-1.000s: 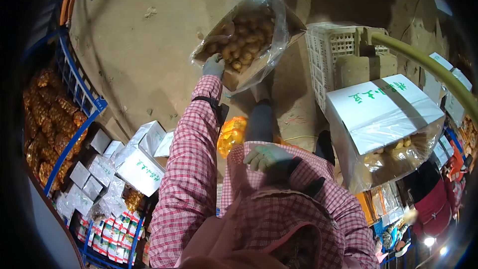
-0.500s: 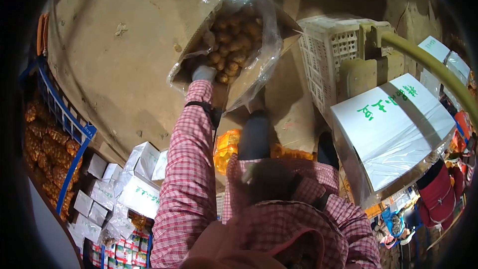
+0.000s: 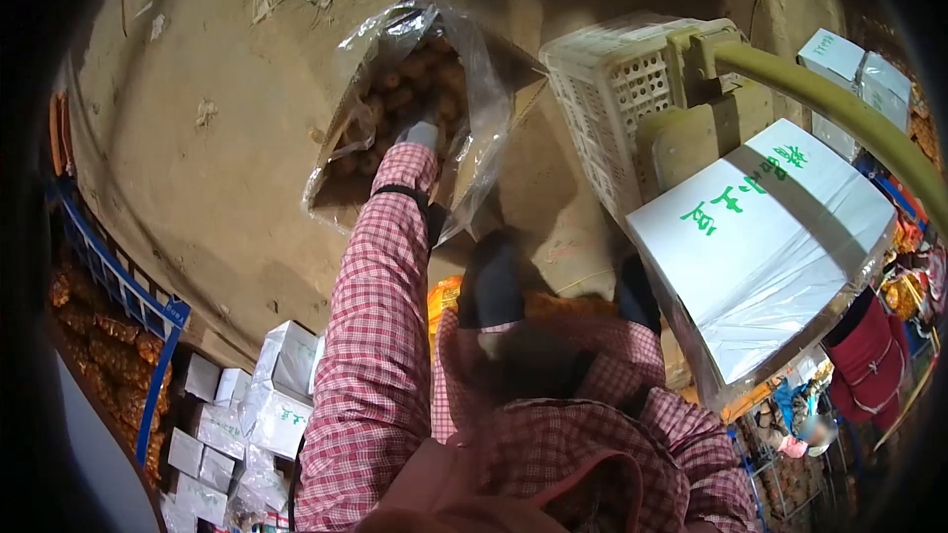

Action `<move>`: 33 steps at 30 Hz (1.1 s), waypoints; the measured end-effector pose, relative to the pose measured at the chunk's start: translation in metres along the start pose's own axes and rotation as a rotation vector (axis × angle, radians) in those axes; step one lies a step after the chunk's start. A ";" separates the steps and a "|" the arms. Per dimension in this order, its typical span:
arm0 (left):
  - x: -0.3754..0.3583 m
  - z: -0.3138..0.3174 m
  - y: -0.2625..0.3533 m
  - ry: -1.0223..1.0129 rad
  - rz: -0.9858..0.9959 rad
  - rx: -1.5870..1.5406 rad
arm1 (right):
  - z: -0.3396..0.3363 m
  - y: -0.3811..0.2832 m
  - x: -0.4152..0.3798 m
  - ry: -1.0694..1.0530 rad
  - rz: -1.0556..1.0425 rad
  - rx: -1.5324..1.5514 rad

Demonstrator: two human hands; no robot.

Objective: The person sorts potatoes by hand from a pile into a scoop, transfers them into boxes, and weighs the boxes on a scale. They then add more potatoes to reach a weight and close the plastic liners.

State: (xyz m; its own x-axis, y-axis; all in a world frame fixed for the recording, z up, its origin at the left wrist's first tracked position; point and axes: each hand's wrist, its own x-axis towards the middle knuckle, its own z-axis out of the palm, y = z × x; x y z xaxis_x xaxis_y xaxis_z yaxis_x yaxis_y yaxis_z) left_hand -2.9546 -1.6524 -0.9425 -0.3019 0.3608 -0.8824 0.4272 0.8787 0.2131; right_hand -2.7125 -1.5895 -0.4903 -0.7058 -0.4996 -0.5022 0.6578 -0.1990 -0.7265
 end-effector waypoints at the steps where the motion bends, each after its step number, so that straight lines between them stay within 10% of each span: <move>1: -0.020 -0.023 0.008 0.026 0.032 -0.038 | 0.000 -0.001 -0.001 0.000 -0.006 0.003; 5: -0.133 -0.117 0.029 -0.051 -0.279 -0.925 | 0.006 0.004 -0.009 -0.004 -0.047 0.005; 7: -0.142 -0.101 0.009 0.230 0.206 -1.424 | 0.009 0.008 -0.012 -0.012 -0.089 -0.006; 11: -0.283 -0.180 0.037 -0.284 0.454 -2.063 | 0.014 0.022 -0.018 -0.049 -0.197 -0.056; 20: -0.484 -0.214 0.165 -0.341 0.800 -2.160 | 0.021 0.060 -0.046 -0.166 -0.461 -0.211; 27: -0.596 -0.247 0.349 -0.160 0.872 -1.600 | 0.017 0.078 -0.061 -0.299 -0.718 -0.250; 30: -0.596 -0.233 0.376 0.475 1.116 -0.958 | 0.021 0.102 -0.046 -0.434 -0.957 -0.209; 33: -0.573 -0.226 0.301 0.484 0.687 -1.255 | 0.022 0.109 -0.029 -0.588 -1.280 -0.125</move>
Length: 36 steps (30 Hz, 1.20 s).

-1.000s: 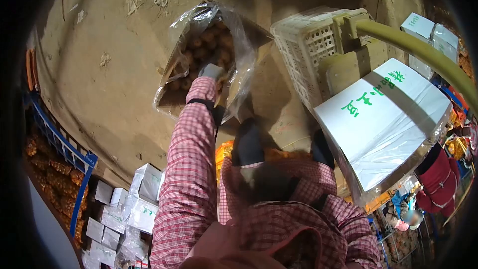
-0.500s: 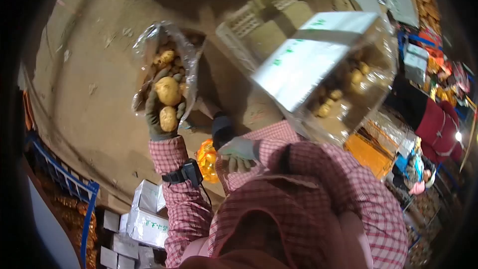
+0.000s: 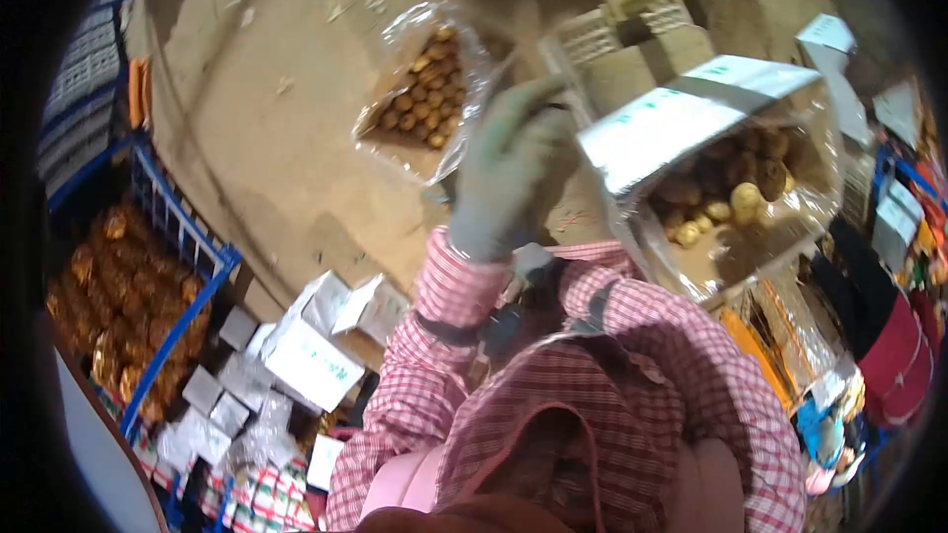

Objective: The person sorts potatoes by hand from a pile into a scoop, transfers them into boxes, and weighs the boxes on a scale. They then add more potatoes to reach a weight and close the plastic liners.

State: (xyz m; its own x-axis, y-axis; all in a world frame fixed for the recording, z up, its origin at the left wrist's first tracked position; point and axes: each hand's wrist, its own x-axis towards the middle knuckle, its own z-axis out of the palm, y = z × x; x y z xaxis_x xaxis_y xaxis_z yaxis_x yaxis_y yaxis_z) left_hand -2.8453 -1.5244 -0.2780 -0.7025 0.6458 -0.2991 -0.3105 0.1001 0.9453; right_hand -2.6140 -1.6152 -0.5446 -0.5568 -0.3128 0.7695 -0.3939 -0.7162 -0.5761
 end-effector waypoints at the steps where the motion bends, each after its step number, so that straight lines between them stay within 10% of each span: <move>1: 0.001 -0.031 -0.020 0.139 -0.153 -0.002 | 0.002 -0.009 -0.002 -0.003 -0.018 0.026; 7: 0.015 -0.226 -0.270 0.284 -0.597 0.390 | 0.000 0.022 0.006 0.039 0.263 0.324; 13: 0.072 -0.268 -0.417 0.175 -0.499 0.662 | 0.012 0.027 -0.002 0.090 0.588 0.619; 14: 0.081 -0.263 -0.418 0.131 -0.496 0.704 | 0.031 0.022 -0.024 0.339 1.000 0.869; 16: 0.104 -0.246 -0.405 0.038 -0.488 0.789 | 0.027 0.005 -0.001 0.578 0.812 0.454; 28: 0.267 -0.170 -0.517 0.087 -0.708 0.826 | 0.005 -0.005 0.024 0.649 1.003 0.372; 36: 0.192 -0.215 -0.439 0.073 -0.572 0.615 | 0.014 0.009 0.005 0.663 0.885 0.426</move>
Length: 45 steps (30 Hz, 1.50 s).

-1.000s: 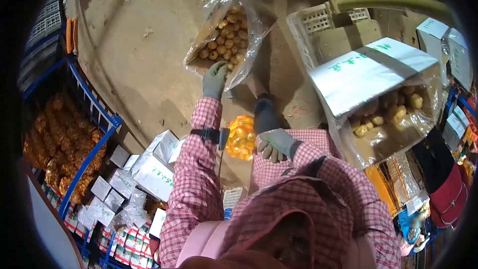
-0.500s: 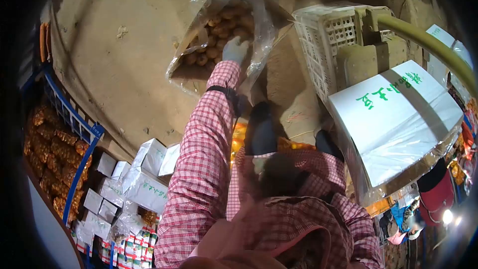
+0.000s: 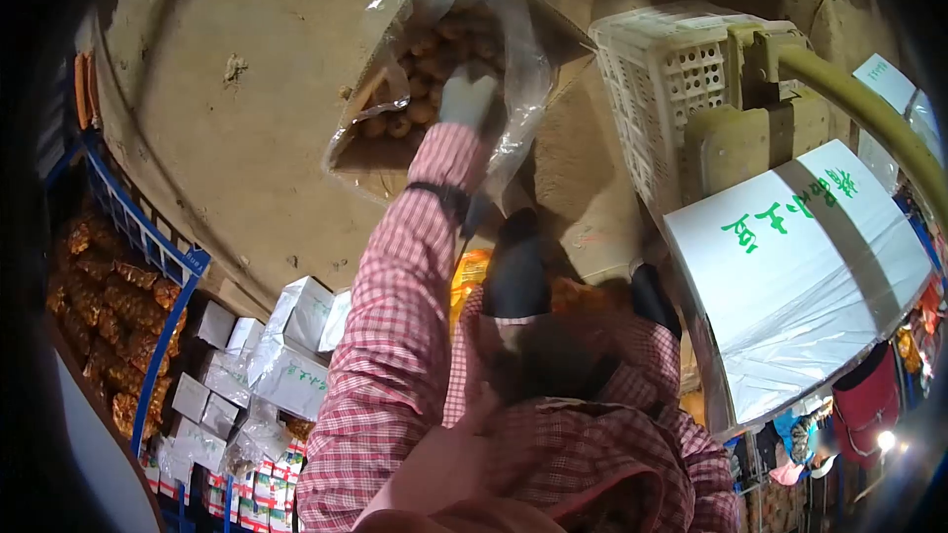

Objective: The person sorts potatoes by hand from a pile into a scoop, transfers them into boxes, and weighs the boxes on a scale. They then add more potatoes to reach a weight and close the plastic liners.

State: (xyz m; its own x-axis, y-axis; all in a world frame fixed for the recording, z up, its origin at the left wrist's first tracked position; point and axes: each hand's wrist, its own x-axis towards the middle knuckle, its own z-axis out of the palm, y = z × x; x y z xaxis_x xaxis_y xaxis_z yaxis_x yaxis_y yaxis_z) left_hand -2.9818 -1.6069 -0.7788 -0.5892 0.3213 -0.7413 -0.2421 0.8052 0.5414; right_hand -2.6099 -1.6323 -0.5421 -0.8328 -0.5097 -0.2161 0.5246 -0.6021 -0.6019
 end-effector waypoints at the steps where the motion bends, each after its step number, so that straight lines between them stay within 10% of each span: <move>1: -0.012 0.003 -0.039 0.183 -0.010 0.057 | -0.001 0.008 -0.002 -0.011 -0.027 0.017; 2: -0.023 0.001 -0.069 0.367 -0.016 0.112 | -0.004 0.020 -0.003 -0.024 -0.056 0.043; 7: -0.038 -0.079 -0.063 -0.135 -0.424 0.554 | -0.007 0.112 0.001 -0.167 -0.408 0.385; 10: -0.016 -0.067 -0.056 -0.361 -0.469 0.608 | -0.006 0.085 -0.014 -0.026 -0.018 -0.005; 24: 0.022 -0.012 -0.100 -0.432 -0.154 0.727 | -0.001 -0.060 0.013 0.115 0.183 -0.144; 28: 0.002 -0.005 -0.082 -0.141 -0.265 0.344 | 0.000 -0.064 0.015 0.118 0.209 -0.171; 40: 0.019 -0.020 -0.113 -0.140 -0.368 0.208 | 0.004 -0.078 0.022 0.151 0.195 -0.180; 45: -0.057 -0.064 -0.055 -0.182 -0.185 -0.904 | 0.011 -0.101 0.032 0.184 0.107 -0.125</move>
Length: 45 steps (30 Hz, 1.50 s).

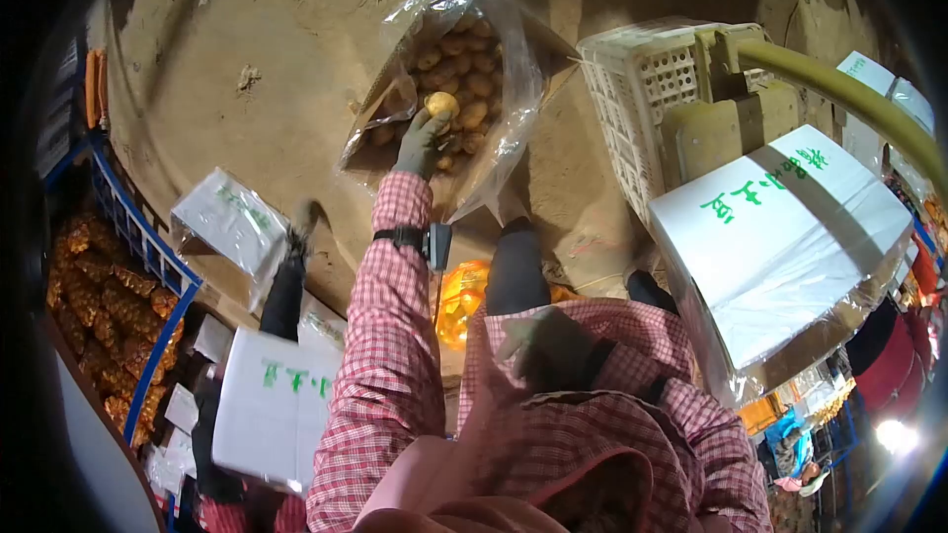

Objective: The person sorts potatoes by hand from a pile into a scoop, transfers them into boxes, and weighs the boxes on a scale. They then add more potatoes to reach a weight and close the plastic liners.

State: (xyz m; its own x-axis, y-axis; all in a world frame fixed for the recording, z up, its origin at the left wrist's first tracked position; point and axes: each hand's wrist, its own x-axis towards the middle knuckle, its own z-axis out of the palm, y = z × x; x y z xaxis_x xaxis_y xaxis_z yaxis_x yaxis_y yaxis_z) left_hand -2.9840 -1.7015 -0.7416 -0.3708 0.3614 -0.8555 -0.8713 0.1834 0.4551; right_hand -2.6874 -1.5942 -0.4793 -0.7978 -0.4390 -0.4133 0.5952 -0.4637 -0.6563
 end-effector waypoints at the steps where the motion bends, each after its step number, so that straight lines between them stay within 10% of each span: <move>1: -0.031 0.013 0.014 -0.069 0.076 -0.131 | -0.001 -0.001 0.003 -0.022 -0.090 0.069; 3: -0.086 0.032 0.035 -0.143 0.052 -0.225 | -0.003 0.048 0.016 -0.341 -0.558 0.319; 13: -0.328 0.187 0.092 -0.508 0.063 -0.340 | -0.012 0.138 -0.004 -0.673 -1.044 -0.499; 16: -0.390 0.247 0.096 -0.616 0.014 -0.288 | 0.010 0.087 -0.048 -0.491 -0.564 -0.742; 21: -0.464 0.370 0.103 -0.818 -0.043 -0.039 | 0.034 0.030 -0.109 -0.431 -0.378 -0.953; 25: -0.468 0.431 0.062 -0.575 0.137 0.317 | 0.046 -0.014 -0.173 -0.329 -0.245 -1.038; 27: -0.464 0.434 0.039 -0.413 0.428 0.476 | 0.053 -0.047 -0.212 -0.213 -0.088 -0.896; 29: -0.494 0.437 0.036 -0.349 0.275 0.319 | 0.060 -0.098 -0.252 0.035 0.309 -0.276; 31: -0.522 0.432 0.022 -0.256 0.233 0.291 | 0.052 -0.106 -0.279 0.061 0.336 -0.216; 33: -0.531 0.403 -0.010 -0.292 0.796 0.739 | 0.064 -0.164 -0.329 0.098 0.282 -0.254; 35: -0.557 0.400 -0.028 -0.243 0.792 0.724 | 0.043 -0.151 -0.355 -0.014 0.196 -0.285; 37: -0.586 0.415 -0.051 -0.158 0.248 0.191 | 0.039 -0.175 -0.392 -0.046 0.244 -0.327; 45: -0.650 0.451 -0.091 0.019 0.198 0.251 | 0.021 -0.185 -0.478 0.149 0.170 -0.026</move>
State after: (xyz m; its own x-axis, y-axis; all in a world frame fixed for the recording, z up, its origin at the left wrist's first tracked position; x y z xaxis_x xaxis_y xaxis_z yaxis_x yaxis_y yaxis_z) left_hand -2.5183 -1.5408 -0.1157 -0.5335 0.3957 -0.7475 -0.6757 0.3322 0.6581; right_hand -2.4140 -1.3145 -0.1476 -0.6928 -0.3901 -0.6066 0.7212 -0.3716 -0.5847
